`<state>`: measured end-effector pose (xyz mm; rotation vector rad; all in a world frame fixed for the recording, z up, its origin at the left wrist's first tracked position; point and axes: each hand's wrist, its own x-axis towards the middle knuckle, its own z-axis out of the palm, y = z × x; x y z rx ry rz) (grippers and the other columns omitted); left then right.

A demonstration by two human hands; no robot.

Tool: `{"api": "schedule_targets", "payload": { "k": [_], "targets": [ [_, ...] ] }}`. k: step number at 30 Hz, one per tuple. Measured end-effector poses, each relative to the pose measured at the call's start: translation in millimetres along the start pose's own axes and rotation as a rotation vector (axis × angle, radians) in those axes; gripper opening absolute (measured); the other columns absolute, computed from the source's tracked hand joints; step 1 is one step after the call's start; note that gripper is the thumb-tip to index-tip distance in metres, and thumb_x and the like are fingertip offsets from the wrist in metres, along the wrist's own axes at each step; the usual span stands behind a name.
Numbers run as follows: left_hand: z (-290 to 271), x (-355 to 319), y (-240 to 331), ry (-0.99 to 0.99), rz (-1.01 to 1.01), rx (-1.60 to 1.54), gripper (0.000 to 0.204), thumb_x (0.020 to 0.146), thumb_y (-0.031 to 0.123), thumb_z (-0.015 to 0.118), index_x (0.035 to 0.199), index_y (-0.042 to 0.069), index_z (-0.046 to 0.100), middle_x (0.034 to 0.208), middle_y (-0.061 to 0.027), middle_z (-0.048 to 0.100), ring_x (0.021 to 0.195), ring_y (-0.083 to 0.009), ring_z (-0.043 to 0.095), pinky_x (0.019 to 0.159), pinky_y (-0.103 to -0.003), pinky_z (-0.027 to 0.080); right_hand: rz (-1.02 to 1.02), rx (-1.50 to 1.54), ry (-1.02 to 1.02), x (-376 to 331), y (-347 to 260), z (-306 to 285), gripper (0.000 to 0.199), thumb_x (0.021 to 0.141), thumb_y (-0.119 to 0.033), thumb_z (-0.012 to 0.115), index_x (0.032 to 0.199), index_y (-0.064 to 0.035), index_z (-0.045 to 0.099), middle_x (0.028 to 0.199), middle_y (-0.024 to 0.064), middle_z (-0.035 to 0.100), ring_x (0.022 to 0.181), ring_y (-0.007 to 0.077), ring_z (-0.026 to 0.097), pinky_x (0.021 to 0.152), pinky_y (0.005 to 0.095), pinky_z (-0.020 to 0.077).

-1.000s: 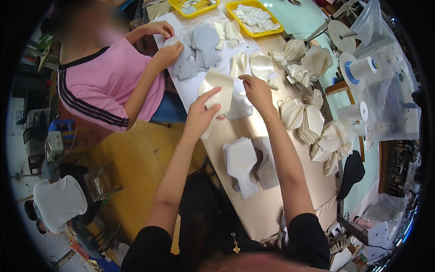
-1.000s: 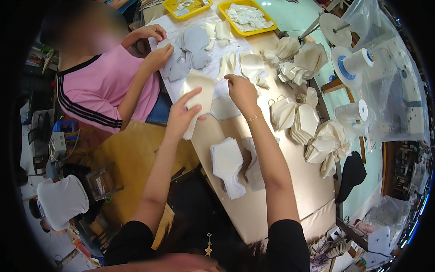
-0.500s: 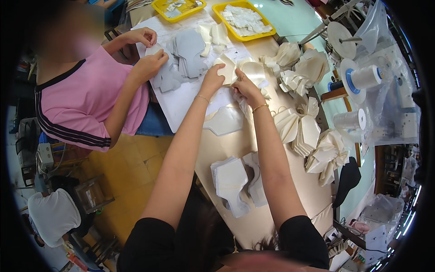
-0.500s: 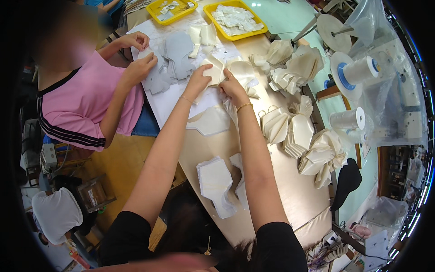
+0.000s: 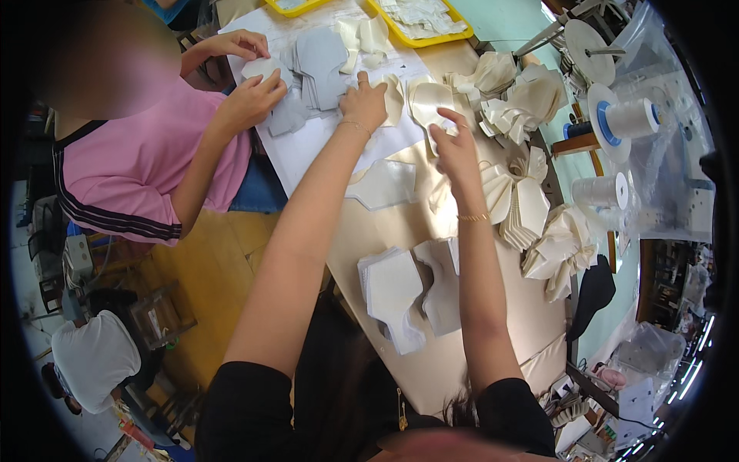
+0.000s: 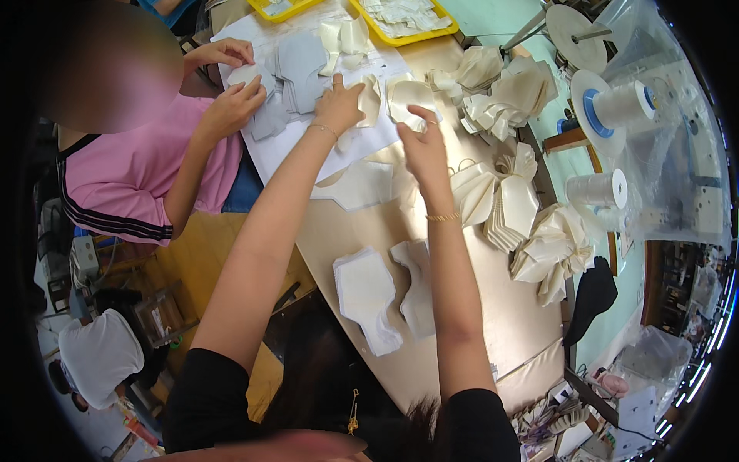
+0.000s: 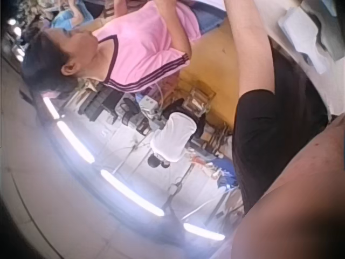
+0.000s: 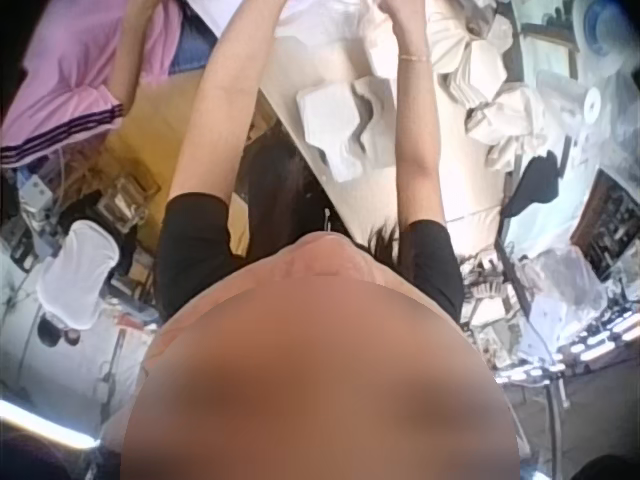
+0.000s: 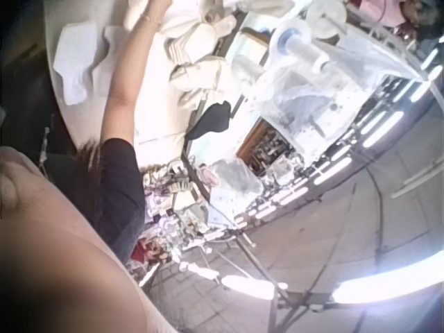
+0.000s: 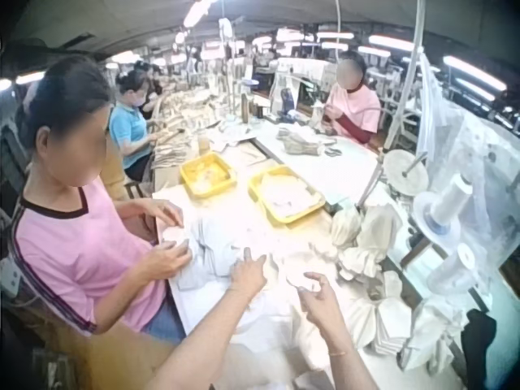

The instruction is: The person folds white fabric pieces by hand at a workbench, aligning edges and stacking them into neat piles. The person then moves to a second table and handles brown leather-like pieces, folding and stacking them similarly.

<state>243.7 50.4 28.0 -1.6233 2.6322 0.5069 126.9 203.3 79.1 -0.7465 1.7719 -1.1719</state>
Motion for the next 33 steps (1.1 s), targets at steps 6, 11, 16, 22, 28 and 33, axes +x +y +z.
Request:
{"api": "schedule_targets", "payload": {
  "k": [6,11,16,22,28,33],
  "targets": [
    [-11,-65,-10,0.452,0.297,-0.183,0.059,0.079,0.024,0.072,0.133,0.021,0.049,0.133,-0.0181,0.04,0.111,-0.0391,0.05,0.094,-0.045,0.043,-0.035,0.3,0.188,-114,17,-80,0.029,0.094,-0.024,0.062,0.116,-0.0071,0.054,0.075,-0.0006,0.054,0.051,0.005,0.045,0.045,0.0208,0.0414],
    [-5,-171,-33,0.462,0.296,-0.434,0.045,0.083,0.016,0.066,0.127,0.011,0.055,0.126,-0.0186,0.046,0.11,-0.0368,0.048,0.095,-0.044,0.041,0.075,0.132,0.305,-202,38,-143,0.024,0.094,-0.025,0.062,0.108,-0.0059,0.059,0.079,-0.0003,0.055,0.048,0.0017,0.041,0.042,0.0168,0.0319],
    [17,-274,-58,0.212,0.035,-0.655,0.037,0.084,0.012,0.065,0.12,0.007,0.06,0.122,-0.0145,0.051,0.104,-0.029,0.053,0.091,-0.038,0.043,0.146,-0.137,0.411,-272,57,-145,0.021,0.094,-0.023,0.061,0.099,-0.0034,0.064,0.07,-0.0011,0.055,0.048,0.0014,0.039,0.043,0.0173,0.0298],
    [39,-400,-44,0.178,-0.238,-1.06,0.039,0.093,0.009,0.058,0.13,0.003,0.049,0.121,-0.0098,0.051,0.092,-0.0135,0.052,0.08,-0.026,0.045,0.147,-0.129,0.516,-358,47,-188,0.036,0.099,-0.035,0.048,0.096,-0.0042,0.066,0.056,-0.0012,0.051,0.041,0.0032,0.038,0.038,0.0198,0.0308],
    [33,-462,-12,-0.119,-0.095,-1.057,0.043,0.095,0.008,0.055,0.135,0.001,0.041,0.122,-0.0094,0.05,0.088,-0.0107,0.05,0.078,-0.024,0.043,0.039,0.273,0.925,-450,37,-246,0.049,0.098,-0.048,0.046,0.09,-0.0027,0.063,0.051,-0.0054,0.039,0.041,0.0023,0.029,0.038,0.0198,0.0201],
    [23,-475,4,-0.283,0.092,-0.997,0.047,0.093,0.006,0.056,0.137,0.005,0.039,0.121,-0.0079,0.05,0.083,-0.0093,0.05,0.074,-0.023,0.042,-0.081,0.583,1.058,-561,66,-293,0.027,0.094,-0.025,0.047,0.096,0.0004,0.058,0.061,-0.0024,0.039,0.052,0.007,0.03,0.05,0.0234,0.0279]
  ]
}}
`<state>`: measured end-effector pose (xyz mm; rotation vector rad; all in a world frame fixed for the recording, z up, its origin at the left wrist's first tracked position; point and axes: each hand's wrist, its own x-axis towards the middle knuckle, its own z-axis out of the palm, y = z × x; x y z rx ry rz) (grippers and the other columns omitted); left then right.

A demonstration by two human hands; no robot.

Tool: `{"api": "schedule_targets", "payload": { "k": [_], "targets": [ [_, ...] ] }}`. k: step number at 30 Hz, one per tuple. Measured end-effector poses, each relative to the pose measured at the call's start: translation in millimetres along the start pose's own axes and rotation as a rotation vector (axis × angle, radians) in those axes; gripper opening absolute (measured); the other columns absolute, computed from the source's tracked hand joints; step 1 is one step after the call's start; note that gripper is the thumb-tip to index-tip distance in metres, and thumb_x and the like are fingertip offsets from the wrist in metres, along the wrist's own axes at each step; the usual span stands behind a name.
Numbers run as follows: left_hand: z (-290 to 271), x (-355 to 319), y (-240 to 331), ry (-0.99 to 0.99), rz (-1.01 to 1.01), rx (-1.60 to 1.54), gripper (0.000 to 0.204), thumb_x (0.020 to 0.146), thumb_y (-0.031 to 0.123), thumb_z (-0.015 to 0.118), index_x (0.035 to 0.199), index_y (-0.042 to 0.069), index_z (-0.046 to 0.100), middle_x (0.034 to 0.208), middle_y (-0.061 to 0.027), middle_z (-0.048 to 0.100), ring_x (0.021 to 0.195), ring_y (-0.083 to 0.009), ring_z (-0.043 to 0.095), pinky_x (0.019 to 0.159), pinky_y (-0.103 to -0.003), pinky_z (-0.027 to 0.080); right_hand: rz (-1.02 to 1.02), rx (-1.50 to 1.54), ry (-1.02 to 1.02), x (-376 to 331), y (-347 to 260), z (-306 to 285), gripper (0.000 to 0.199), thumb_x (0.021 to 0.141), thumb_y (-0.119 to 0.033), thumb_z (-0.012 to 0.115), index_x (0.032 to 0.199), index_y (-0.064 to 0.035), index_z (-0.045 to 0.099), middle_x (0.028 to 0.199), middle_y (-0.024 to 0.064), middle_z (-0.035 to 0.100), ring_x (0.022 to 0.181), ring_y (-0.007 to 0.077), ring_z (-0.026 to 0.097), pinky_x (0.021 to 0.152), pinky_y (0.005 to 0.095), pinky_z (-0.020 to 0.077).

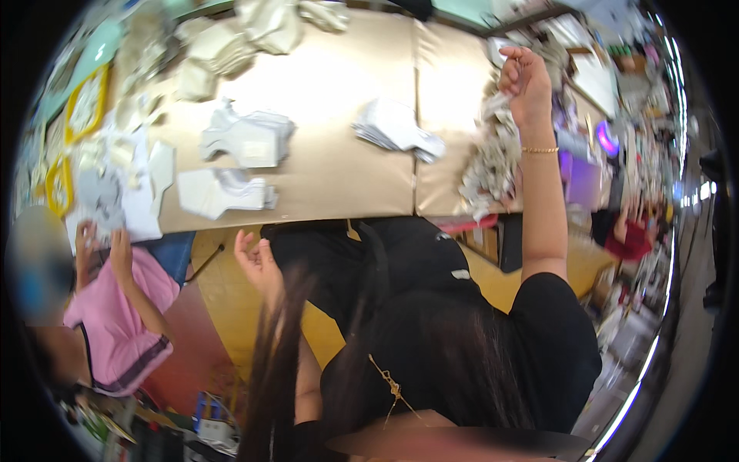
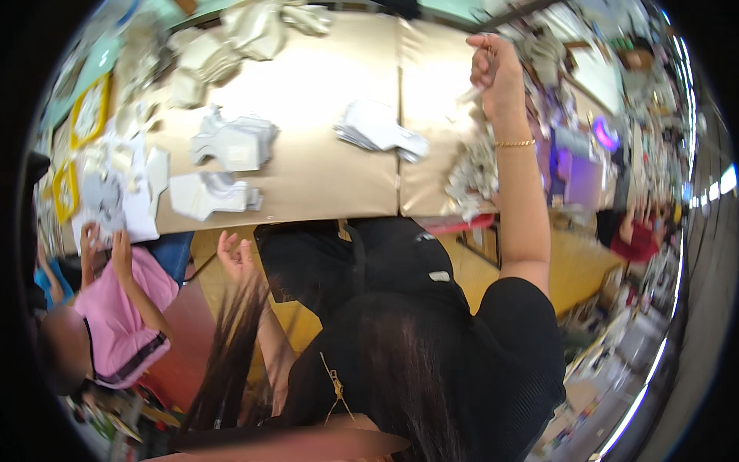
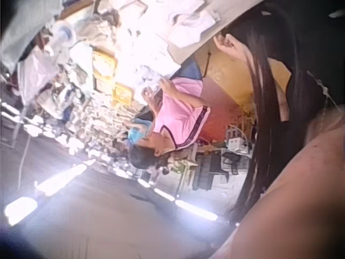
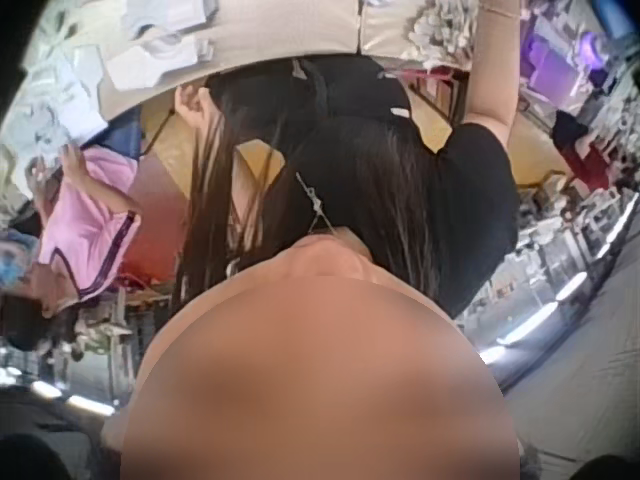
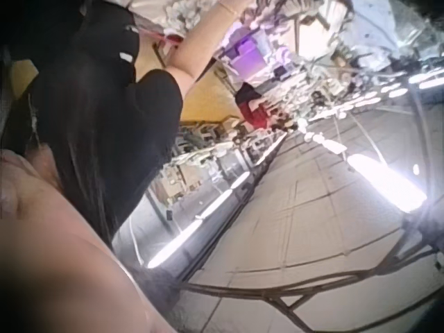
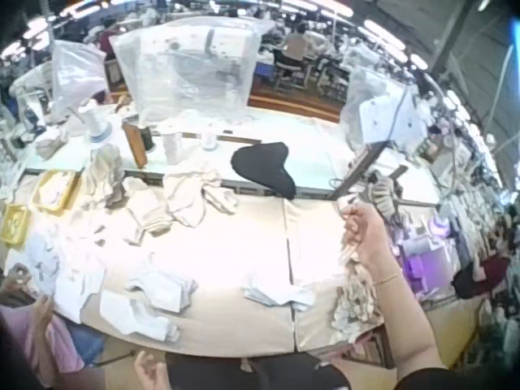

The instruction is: The person folds white fabric pieces by hand at a workbench, aligning edges and stacking them into neat piles. The person then moves to a second table and handles brown leather-like pieces, folding and stacking them similarly.

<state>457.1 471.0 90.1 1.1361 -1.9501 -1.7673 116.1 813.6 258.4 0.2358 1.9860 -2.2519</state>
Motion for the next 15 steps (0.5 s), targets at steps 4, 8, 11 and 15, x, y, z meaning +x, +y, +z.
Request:
{"api": "schedule_targets", "payload": {
  "k": [4,8,11,15],
  "targets": [
    [3,-17,-4,-0.079,0.003,0.012,0.049,0.093,0.007,0.058,0.138,0.006,0.038,0.121,-0.0081,0.05,0.086,-0.0106,0.053,0.075,-0.023,0.042,0.13,0.115,0.166,-36,12,-134,0.017,0.079,0.001,0.044,0.094,0.0006,0.053,0.074,0.0014,0.043,0.066,0.0129,0.038,0.064,0.0267,0.0341],
    [7,-13,-20,-0.25,-0.086,0.111,0.053,0.092,0.011,0.061,0.139,0.006,0.037,0.122,-0.0117,0.049,0.09,-0.0154,0.057,0.083,-0.027,0.048,0.372,0.201,0.464,-123,75,-250,0.014,0.081,0.009,0.043,0.08,-0.0043,0.049,0.076,0.0015,0.043,0.073,0.0138,0.042,0.076,0.0251,0.0423],
    [16,9,-26,-0.471,0.014,0.336,0.058,0.09,0.009,0.063,0.14,0.006,0.035,0.121,-0.0123,0.049,0.086,-0.0155,0.059,0.081,-0.027,0.048,0.718,0.309,0.355,-215,160,-302,0.012,0.087,0.004,0.054,0.085,-0.0073,0.054,0.086,0.0042,0.058,0.086,0.0167,0.06,0.072,0.0305,0.0506],
    [42,-6,-17,-0.411,-0.005,0.203,0.052,0.09,0.009,0.063,0.137,0.005,0.041,0.12,-0.0124,0.054,0.085,-0.0119,0.058,0.07,-0.024,0.048,0.949,0.5,0.278,-271,343,-310,0.024,0.089,0.003,0.048,0.108,-0.0058,0.059,0.103,0.0067,0.062,0.088,0.0196,0.06,0.078,0.0315,0.0517]
  ]
}}
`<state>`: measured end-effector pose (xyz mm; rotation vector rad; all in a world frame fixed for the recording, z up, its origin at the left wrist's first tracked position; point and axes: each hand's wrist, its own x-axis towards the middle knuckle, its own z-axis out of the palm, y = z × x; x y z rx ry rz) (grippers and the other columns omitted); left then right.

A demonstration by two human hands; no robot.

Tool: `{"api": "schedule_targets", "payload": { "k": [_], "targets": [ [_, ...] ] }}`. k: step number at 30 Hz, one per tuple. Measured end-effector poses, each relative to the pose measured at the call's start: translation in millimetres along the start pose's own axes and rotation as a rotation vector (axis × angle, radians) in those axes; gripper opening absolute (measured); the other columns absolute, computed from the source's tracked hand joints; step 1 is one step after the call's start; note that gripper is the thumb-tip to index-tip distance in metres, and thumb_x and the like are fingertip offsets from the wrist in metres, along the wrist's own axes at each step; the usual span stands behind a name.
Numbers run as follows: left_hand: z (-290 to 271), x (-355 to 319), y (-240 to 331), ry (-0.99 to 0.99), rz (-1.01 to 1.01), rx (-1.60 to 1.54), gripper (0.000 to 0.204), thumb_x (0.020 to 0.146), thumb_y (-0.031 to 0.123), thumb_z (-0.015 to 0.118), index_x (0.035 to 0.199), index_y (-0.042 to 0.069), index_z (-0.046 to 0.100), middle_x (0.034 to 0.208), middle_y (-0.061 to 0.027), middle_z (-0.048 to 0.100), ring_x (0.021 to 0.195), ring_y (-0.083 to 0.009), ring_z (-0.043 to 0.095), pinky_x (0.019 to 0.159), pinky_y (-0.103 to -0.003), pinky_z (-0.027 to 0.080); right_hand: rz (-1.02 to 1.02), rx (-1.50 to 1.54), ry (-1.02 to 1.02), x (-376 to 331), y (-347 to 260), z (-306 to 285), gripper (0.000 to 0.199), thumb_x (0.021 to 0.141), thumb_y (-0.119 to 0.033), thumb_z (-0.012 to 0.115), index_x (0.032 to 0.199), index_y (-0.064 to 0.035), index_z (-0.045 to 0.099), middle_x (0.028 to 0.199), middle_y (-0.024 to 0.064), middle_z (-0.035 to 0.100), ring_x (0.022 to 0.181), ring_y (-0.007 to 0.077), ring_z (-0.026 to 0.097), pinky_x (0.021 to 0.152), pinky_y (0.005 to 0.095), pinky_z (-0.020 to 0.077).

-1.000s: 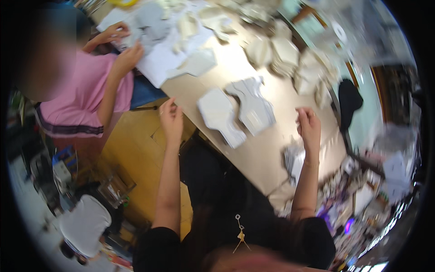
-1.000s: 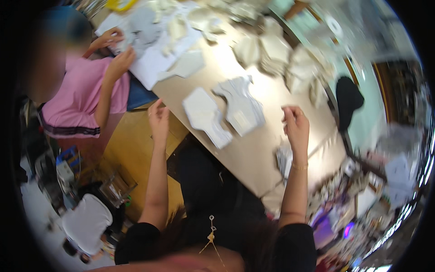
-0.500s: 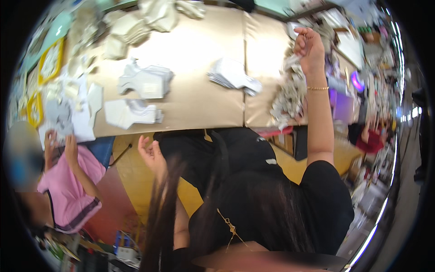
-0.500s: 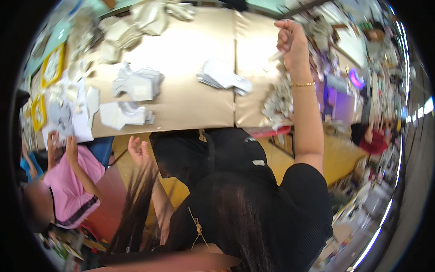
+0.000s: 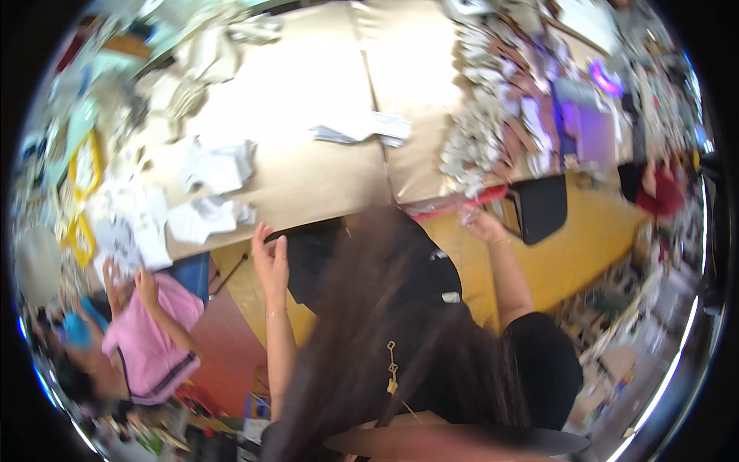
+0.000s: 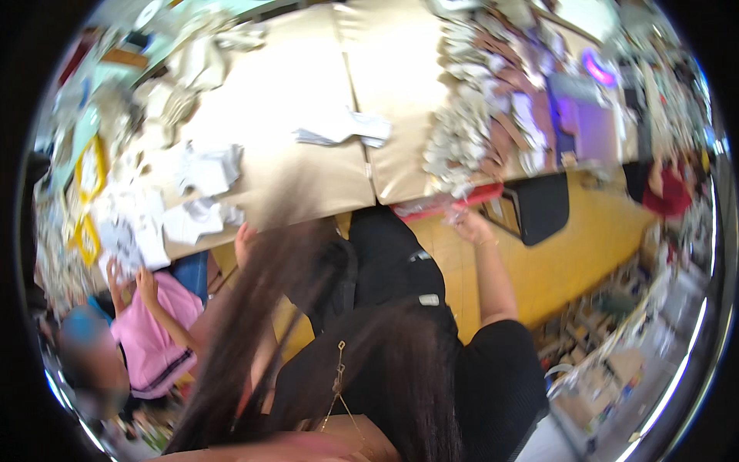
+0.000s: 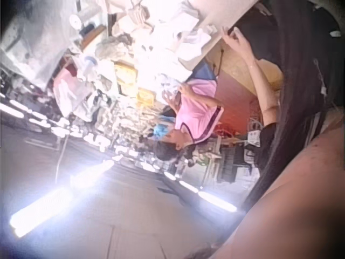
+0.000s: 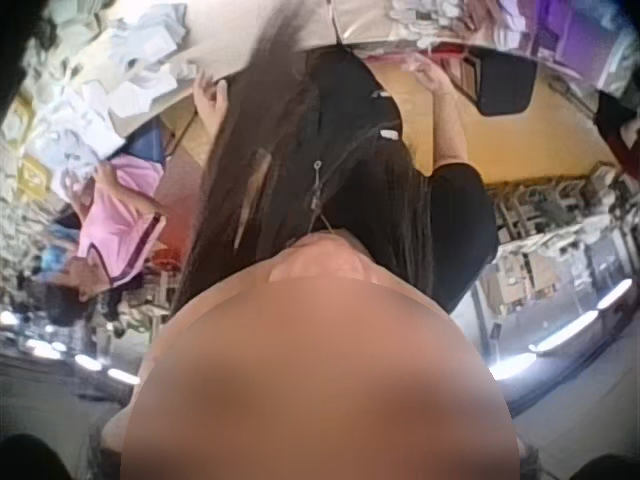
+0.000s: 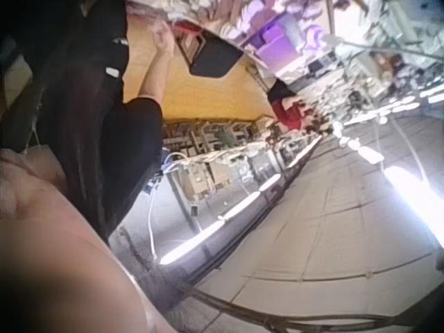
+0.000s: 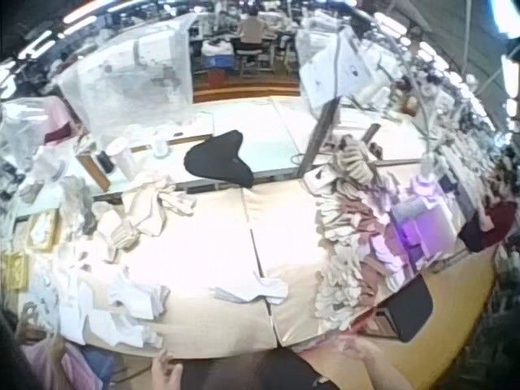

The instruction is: The person folds white fabric pieces by hand at a workbench, aligning edges and stacking them into neat piles. The person then moves to a second table and handles brown leather-like pieces, folding and stacking them similarly.

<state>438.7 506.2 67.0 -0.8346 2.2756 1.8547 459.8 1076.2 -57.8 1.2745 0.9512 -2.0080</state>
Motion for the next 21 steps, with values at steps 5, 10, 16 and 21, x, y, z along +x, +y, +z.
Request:
{"api": "schedule_targets", "payload": {
  "k": [5,10,16,21],
  "targets": [
    [15,-23,42,-0.002,0.144,0.219,0.049,0.086,0.007,0.064,0.132,0.003,0.047,0.116,-0.0128,0.055,0.079,-0.0153,0.059,0.069,-0.028,0.048,-0.343,-0.117,0.404,169,44,4,0.032,0.088,0.001,0.048,0.119,0.0012,0.056,0.117,0.0201,0.059,0.107,0.0282,0.058,0.085,0.0406,0.0516],
    [9,-54,48,-0.017,-0.042,0.241,0.052,0.086,0.006,0.063,0.135,0.009,0.046,0.118,-0.01,0.054,0.084,-0.0152,0.059,0.073,-0.027,0.046,-0.173,-0.939,0.648,176,0,53,0.033,0.087,-0.001,0.049,0.119,0.0022,0.056,0.118,0.0228,0.058,0.109,0.0311,0.058,0.086,0.0423,0.0513],
    [-7,-52,10,0.214,-0.17,0.028,0.047,0.087,0.006,0.063,0.131,0.006,0.048,0.11,-0.0097,0.058,0.087,-0.0149,0.059,0.073,-0.027,0.049,0.151,-2.019,0.556,109,-17,57,0.035,0.086,-0.004,0.05,0.119,0.0035,0.056,0.12,0.0261,0.057,0.11,0.0347,0.058,0.086,0.0443,0.0509],
    [-26,-19,9,0.287,-0.211,-0.405,0.036,0.093,0.015,0.06,0.126,0.003,0.052,0.108,-0.0054,0.059,0.088,-0.0121,0.059,0.075,-0.025,0.047,-0.874,-2.295,0.101,-5,-11,98,0.029,0.084,-0.015,0.051,0.099,0.0058,0.065,0.102,0.029,0.064,0.097,0.0426,0.062,0.084,0.0467,0.0506]
  ]
}}
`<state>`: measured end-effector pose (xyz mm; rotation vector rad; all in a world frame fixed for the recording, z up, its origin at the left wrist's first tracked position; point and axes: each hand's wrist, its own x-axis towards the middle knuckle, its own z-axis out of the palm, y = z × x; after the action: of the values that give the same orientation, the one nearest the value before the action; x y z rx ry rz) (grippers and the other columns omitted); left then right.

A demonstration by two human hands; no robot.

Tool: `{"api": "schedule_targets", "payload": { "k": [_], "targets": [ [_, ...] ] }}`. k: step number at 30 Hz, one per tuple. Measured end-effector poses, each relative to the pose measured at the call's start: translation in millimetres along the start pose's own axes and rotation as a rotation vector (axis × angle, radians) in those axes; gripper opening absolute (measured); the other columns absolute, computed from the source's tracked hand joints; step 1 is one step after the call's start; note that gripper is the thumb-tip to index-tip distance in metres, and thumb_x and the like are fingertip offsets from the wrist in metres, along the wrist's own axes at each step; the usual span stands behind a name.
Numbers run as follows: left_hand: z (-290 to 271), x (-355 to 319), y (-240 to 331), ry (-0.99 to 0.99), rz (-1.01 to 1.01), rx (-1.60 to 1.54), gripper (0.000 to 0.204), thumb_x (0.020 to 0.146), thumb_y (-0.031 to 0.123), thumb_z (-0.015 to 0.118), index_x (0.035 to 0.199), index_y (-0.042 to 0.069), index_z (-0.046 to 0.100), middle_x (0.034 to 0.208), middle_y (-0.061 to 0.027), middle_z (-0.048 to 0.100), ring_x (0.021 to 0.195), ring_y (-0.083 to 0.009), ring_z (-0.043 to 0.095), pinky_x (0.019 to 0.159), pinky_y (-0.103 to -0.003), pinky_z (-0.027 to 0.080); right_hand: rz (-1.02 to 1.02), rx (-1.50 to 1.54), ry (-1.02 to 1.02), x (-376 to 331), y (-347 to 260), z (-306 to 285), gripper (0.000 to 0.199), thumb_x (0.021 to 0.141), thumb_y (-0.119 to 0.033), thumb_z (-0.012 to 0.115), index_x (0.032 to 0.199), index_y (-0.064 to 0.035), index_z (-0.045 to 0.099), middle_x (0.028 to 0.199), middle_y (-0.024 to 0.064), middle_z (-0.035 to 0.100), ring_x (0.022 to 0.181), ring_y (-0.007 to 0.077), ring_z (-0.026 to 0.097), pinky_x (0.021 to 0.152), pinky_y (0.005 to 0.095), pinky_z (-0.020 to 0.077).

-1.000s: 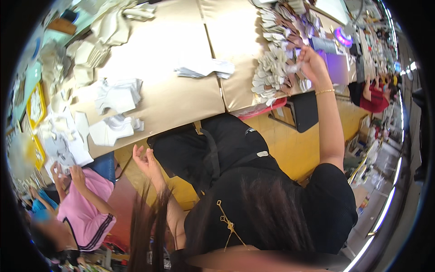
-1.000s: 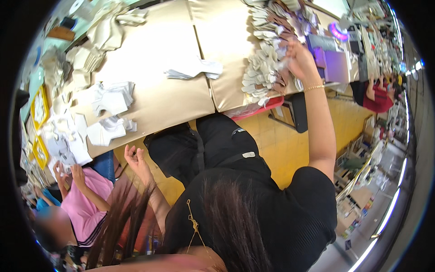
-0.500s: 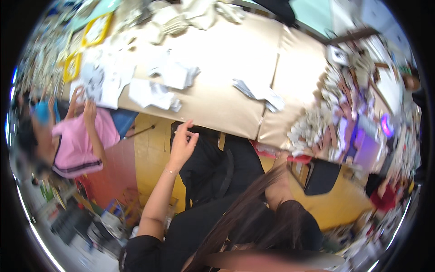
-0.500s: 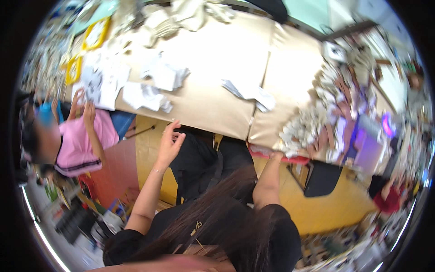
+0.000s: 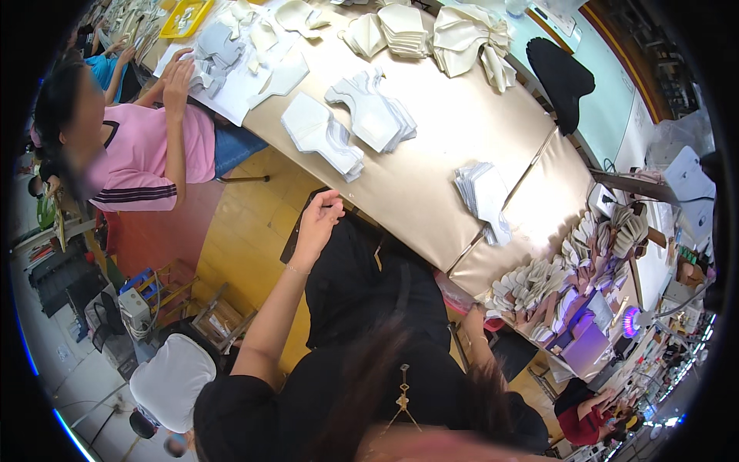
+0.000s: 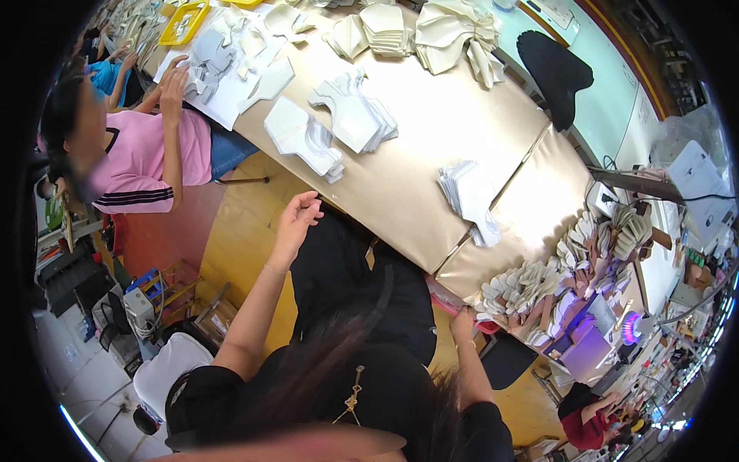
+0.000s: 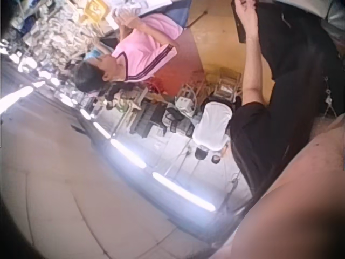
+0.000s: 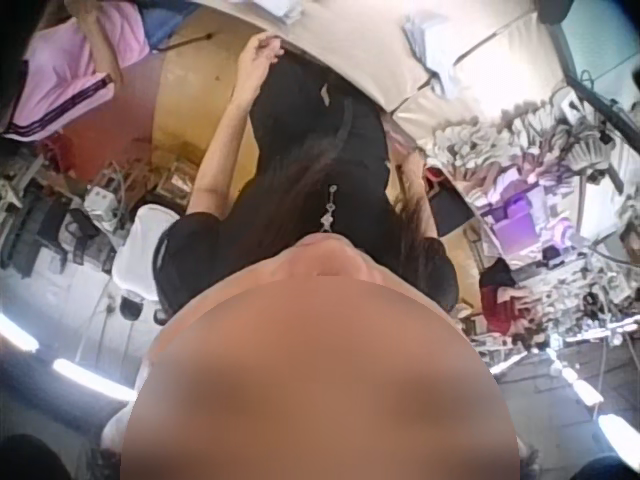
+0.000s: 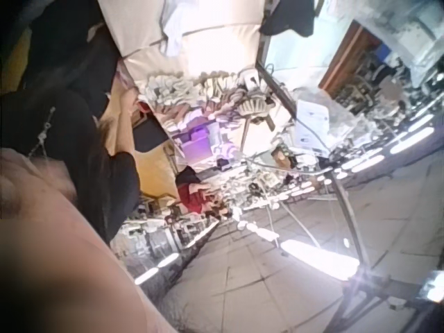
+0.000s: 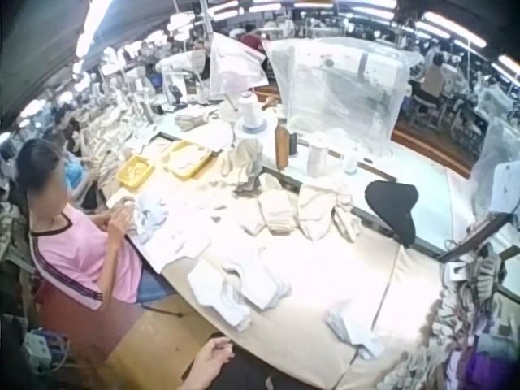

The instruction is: The person folds white fabric pieces by hand at a workbench, aligning edges and stacking them into neat piles. The person then moves to a second table and handles brown leather-like pieces, folding and stacking them similarly.

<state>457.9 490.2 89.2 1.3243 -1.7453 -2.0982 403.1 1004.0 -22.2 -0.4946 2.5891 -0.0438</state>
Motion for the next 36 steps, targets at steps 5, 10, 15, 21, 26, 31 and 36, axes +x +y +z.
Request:
{"api": "schedule_targets", "payload": {
  "k": [5,10,15,21,26,31,36],
  "targets": [
    [15,33,15,0.274,-0.037,-0.161,0.057,0.094,0.033,0.059,0.137,0.004,0.036,0.114,-0.0068,0.052,0.096,-0.0152,0.053,0.079,-0.029,0.046,-0.254,0.32,-0.652,84,-106,-169,0.035,0.088,-0.029,0.055,0.08,0.0032,0.067,0.083,0.0235,0.066,0.077,0.0423,0.062,0.073,0.0457,0.0485],
    [8,84,15,0.455,-0.192,-0.688,0.069,0.091,0.05,0.056,0.137,0.005,0.032,0.118,-0.0091,0.052,0.098,-0.0168,0.055,0.081,-0.033,0.046,-0.422,0.587,0.069,243,-278,-215,0.051,0.088,-0.041,0.065,0.106,0.0056,0.058,0.109,0.0237,0.06,0.096,0.0311,0.06,0.083,0.0372,0.0477],
    [9,111,17,0.253,-0.095,-0.776,0.069,0.092,0.054,0.051,0.139,0.008,0.031,0.126,-0.0125,0.05,0.109,-0.0265,0.053,0.09,-0.041,0.045,0.043,0.736,-0.034,357,-368,-203,0.104,0.067,-0.068,0.071,0.126,0.014,0.045,0.12,0.0306,0.056,0.113,0.0366,0.057,0.097,0.0385,0.0449],
    [25,128,21,0.413,-0.095,-0.843,0.073,0.092,0.036,0.062,0.142,0.007,0.018,0.137,-0.0128,0.042,0.123,-0.0264,0.047,0.1,-0.046,0.044,-0.034,0.526,-0.116,361,-384,-191,0.119,0.052,-0.07,0.078,0.128,0.0152,0.043,0.117,0.0292,0.057,0.11,0.0399,0.058,0.098,0.0408,0.0448],
    [25,128,15,0.356,-0.155,-0.839,0.057,0.097,0.036,0.054,0.14,0.006,0.032,0.136,-0.0095,0.047,0.123,-0.0232,0.049,0.103,-0.043,0.043,-0.231,0.369,0.066,309,-418,-195,0.089,0.057,-0.046,0.086,0.117,0.0066,0.047,0.105,0.0252,0.06,0.097,0.0413,0.061,0.085,0.0427,0.0512],
    [16,129,13,0.291,-0.076,-0.866,0.061,0.096,0.035,0.057,0.143,0.008,0.028,0.138,-0.0107,0.044,0.124,-0.0245,0.047,0.104,-0.043,0.04,-0.379,0.294,-0.033,275,-434,-232,0.066,0.06,-0.024,0.085,0.111,-0.0019,0.048,0.096,0.0192,0.064,0.09,0.0363,0.064,0.074,0.0404,0.0529],
    [20,100,34,0.401,0.037,-0.689,0.076,0.093,0.033,0.061,0.147,0.008,0.014,0.143,-0.0183,0.034,0.131,-0.0331,0.037,0.107,-0.05,0.033,-0.599,0.035,0.308,264,-369,-253,0.058,0.062,-0.015,0.08,0.111,-0.0083,0.051,0.093,0.0104,0.061,0.086,0.0282,0.061,0.072,0.0385,0.0482]
  ]
}}
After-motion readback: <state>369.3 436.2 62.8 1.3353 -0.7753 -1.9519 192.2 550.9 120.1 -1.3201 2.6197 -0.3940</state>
